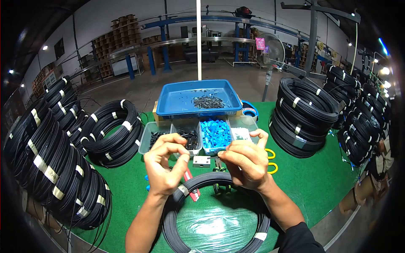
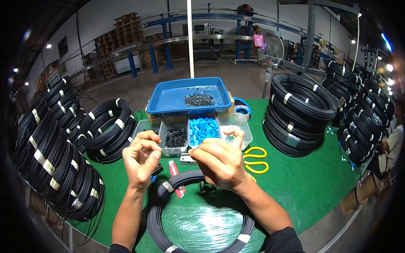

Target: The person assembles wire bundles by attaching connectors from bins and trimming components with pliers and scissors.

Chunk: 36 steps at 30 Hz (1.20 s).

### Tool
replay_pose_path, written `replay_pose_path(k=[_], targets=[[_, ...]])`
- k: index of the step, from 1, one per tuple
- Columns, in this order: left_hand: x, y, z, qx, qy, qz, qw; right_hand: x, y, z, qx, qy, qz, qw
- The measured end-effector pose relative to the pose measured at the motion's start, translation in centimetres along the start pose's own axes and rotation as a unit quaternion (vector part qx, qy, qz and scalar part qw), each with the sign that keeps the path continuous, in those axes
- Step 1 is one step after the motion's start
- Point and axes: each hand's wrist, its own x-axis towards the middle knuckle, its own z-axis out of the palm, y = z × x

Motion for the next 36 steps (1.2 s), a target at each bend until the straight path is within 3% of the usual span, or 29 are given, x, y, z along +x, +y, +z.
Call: replay_pose_path(k=[8,16,20,26,29,32,36], targets=[[-0.5,0.2,0.6,-0.001,-0.091,-0.022,0.996,0.0,-0.8,-0.3,-0.063,-0.002,-0.053,0.997],[0.1,0.1,-0.4,-0.026,-0.038,-0.025,0.999,-0.5,-0.5,-0.3,-0.091,-0.012,-0.064,0.994],[0.4,-0.3,-1.3,-0.072,-0.055,-0.012,0.996,-0.5,-0.4,-0.3,-0.094,0.008,-0.052,0.994],[-0.7,-0.1,1.1,-0.008,-0.095,-0.015,0.995,-0.6,-0.9,-0.2,-0.084,-0.003,-0.051,0.995],[-0.7,0.2,1.1,-0.011,-0.061,-0.020,0.998,-0.4,-0.8,-0.1,-0.080,0.007,-0.050,0.996],[-0.3,0.5,0.4,-0.005,-0.040,0.011,0.999,-0.2,-0.4,-0.3,-0.052,0.010,-0.020,0.998],[0.4,0.5,-0.5,-0.102,-0.012,0.026,0.994,0.5,-0.1,-0.7,0.046,0.005,0.123,0.991]])
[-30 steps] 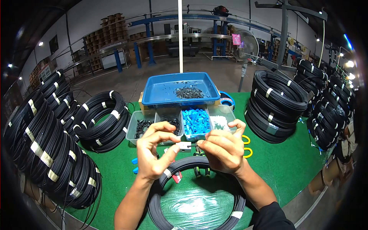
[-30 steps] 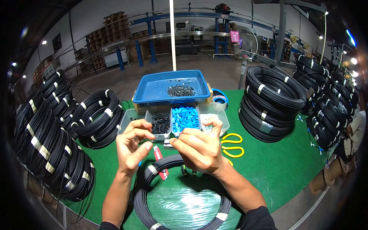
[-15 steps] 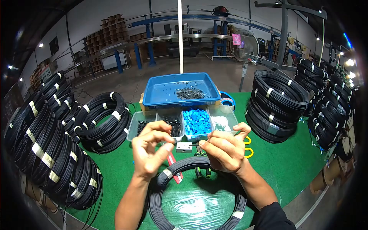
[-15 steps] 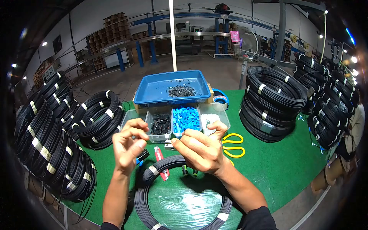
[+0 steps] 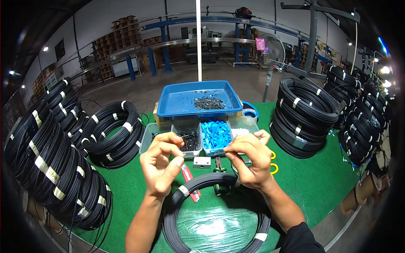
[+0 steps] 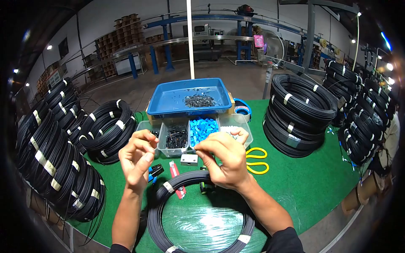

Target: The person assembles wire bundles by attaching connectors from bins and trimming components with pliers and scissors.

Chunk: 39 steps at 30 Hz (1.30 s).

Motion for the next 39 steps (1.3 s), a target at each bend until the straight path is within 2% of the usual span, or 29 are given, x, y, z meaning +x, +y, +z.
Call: replay_pose_path(k=[2,4,5,8,11,16,21,28,33,37,39], targets=[[0.0,-0.1,0.8,-0.010,-0.007,0.015,1.000,0.1,-0.3,-0.4,0.052,-0.045,0.081,0.994],[-0.3,-0.3,1.6,-0.030,-0.016,0.044,0.998,0.3,-0.5,-0.8,0.065,-0.074,0.104,0.990],[-0.4,-0.8,1.3,0.017,-0.052,0.061,0.997,0.3,-0.5,-0.9,0.080,-0.104,0.127,0.983],[-0.8,-0.7,2.4,0.035,-0.024,0.077,0.996,0.4,-0.7,-1.2,0.134,-0.139,0.167,0.967],[-0.8,-0.8,2.5,0.064,-0.039,0.116,0.990,0.6,-0.9,-1.4,0.174,-0.147,0.187,0.955],[-1.0,-0.8,2.4,0.134,-0.078,0.142,0.978,0.6,-0.9,-1.4,0.168,-0.175,0.175,0.954],[-0.9,-1.0,2.2,0.128,-0.080,0.159,0.976,0.7,-0.8,-1.7,0.142,-0.199,0.179,0.953],[-0.4,-0.4,1.2,0.077,-0.040,0.146,0.986,0.7,-0.2,-1.9,0.193,-0.176,0.216,0.941],[-0.7,-0.6,2.5,0.078,-0.067,0.139,0.985,0.7,-0.7,-2.0,0.141,-0.203,0.184,0.952],[-1.4,-1.0,3.0,0.069,-0.055,0.119,0.989,0.6,-1.2,-1.5,0.168,-0.184,0.194,0.949],[-1.3,-1.0,2.6,0.095,-0.069,0.129,0.985,0.7,-1.1,-1.6,0.128,-0.194,0.169,0.958]])
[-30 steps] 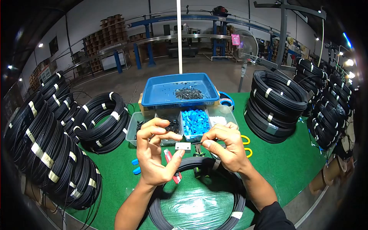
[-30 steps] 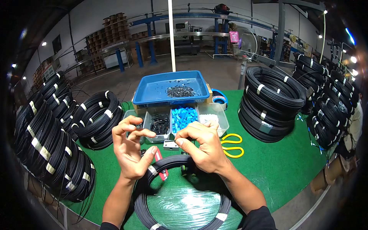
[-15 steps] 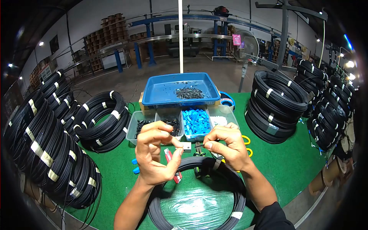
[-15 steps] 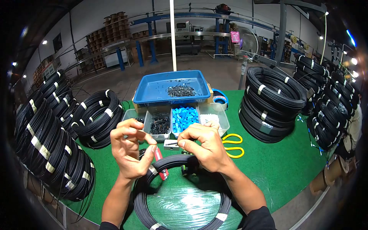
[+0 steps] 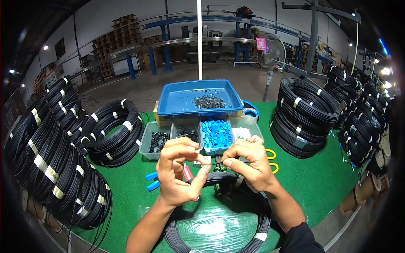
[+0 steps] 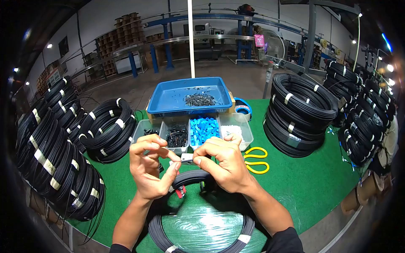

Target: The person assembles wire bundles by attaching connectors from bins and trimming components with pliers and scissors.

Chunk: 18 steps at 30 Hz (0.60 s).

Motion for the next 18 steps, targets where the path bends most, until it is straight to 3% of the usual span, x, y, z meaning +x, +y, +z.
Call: replay_pose_path(k=[2,7,13,18], targets=[[0.1,0.0,-0.4,0.024,-0.017,0.010,1.000,0.0,0.3,-0.2,-0.006,0.001,0.005,1.000],[0.6,0.0,-1.6,-0.015,0.044,0.010,0.999,0.1,1.2,-0.3,0.003,0.019,-0.001,1.000],[0.4,0.2,-0.7,0.022,-0.020,0.013,0.999,0.0,0.4,0.0,-0.020,0.008,0.003,1.000],[-0.1,0.0,0.0,0.009,-0.003,0.007,1.000,0.0,0.1,0.2,-0.017,0.004,-0.010,1.000]])
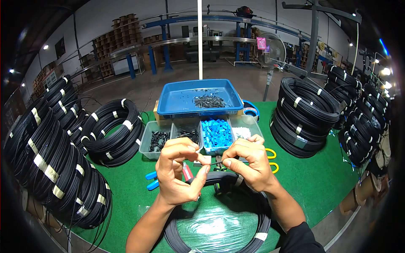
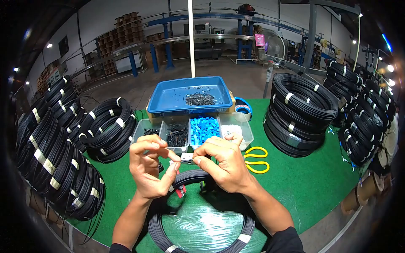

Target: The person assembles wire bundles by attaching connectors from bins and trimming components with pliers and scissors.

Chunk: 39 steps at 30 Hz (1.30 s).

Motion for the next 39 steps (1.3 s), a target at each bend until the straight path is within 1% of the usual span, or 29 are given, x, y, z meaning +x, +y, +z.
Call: replay_pose_path(k=[1,5,7,9,10,11,12,13,15,16,18,20,23,25,30,32,34,35,37,39], targets=[[0.0,0.0,0.1,-0.015,0.022,-0.005,1.000,0.0,0.1,-0.1,0.000,0.000,0.000,1.000],[0.4,0.0,-1.0,0.001,0.008,0.004,1.000,0.1,0.6,-0.5,-0.004,0.003,0.018,1.000],[0.5,0.0,-1.4,0.021,0.031,0.015,0.999,0.1,0.9,-0.7,-0.002,0.007,0.026,1.000],[0.6,0.1,-1.5,0.023,0.033,0.008,0.999,0.1,1.2,-0.8,0.037,0.000,0.033,0.999],[0.7,0.1,-1.5,0.034,0.017,0.027,0.999,0.2,1.1,-0.9,0.037,0.000,0.033,0.999],[0.8,0.0,-1.5,0.045,0.002,0.046,0.998,0.2,0.9,-0.9,0.132,-0.019,0.084,0.988],[1.0,0.2,-1.1,0.033,0.008,0.064,0.997,0.2,0.7,-1.0,0.226,-0.038,0.134,0.964],[0.9,0.3,-0.8,0.022,0.007,0.070,0.997,0.1,0.7,-1.0,0.226,-0.038,0.135,0.964],[0.6,0.4,-0.3,0.024,0.000,0.079,0.997,0.0,0.7,-1.0,0.327,-0.054,0.179,0.926],[0.6,0.6,0.0,0.034,0.004,0.085,0.996,0.0,0.7,-1.1,0.327,-0.054,0.180,0.926],[0.5,0.8,0.2,0.054,-0.001,0.091,0.994,0.1,0.5,-1.3,0.317,-0.090,0.189,0.925],[0.6,1.0,0.4,0.099,-0.008,0.112,0.989,-0.1,0.5,-1.2,0.319,-0.092,0.195,0.923],[0.4,0.8,0.5,0.105,-0.012,0.123,0.987,-0.1,0.1,-1.2,0.319,-0.097,0.201,0.921],[0.4,0.9,0.4,0.101,-0.009,0.125,0.987,0.0,0.1,-1.3,0.316,-0.099,0.203,0.922],[0.8,1.0,-0.4,0.045,0.021,0.100,0.994,0.0,1.0,-1.7,0.351,-0.099,0.220,0.905],[0.8,0.9,-0.5,0.027,0.029,0.092,0.995,0.0,0.8,-1.7,0.345,-0.103,0.216,0.908],[0.9,1.2,-0.5,0.071,-0.018,0.100,0.992,0.0,0.6,-1.5,0.339,-0.107,0.213,0.910],[0.9,1.2,-0.4,0.071,-0.018,0.099,0.992,0.0,0.5,-1.4,0.333,-0.108,0.214,0.912],[0.8,1.2,-0.2,0.089,-0.088,0.105,0.987,-0.1,0.4,-1.3,0.328,-0.111,0.216,0.913],[0.5,1.0,0.3,0.092,-0.080,0.103,0.987,-0.1,0.2,-1.3,0.317,-0.123,0.217,0.915]])
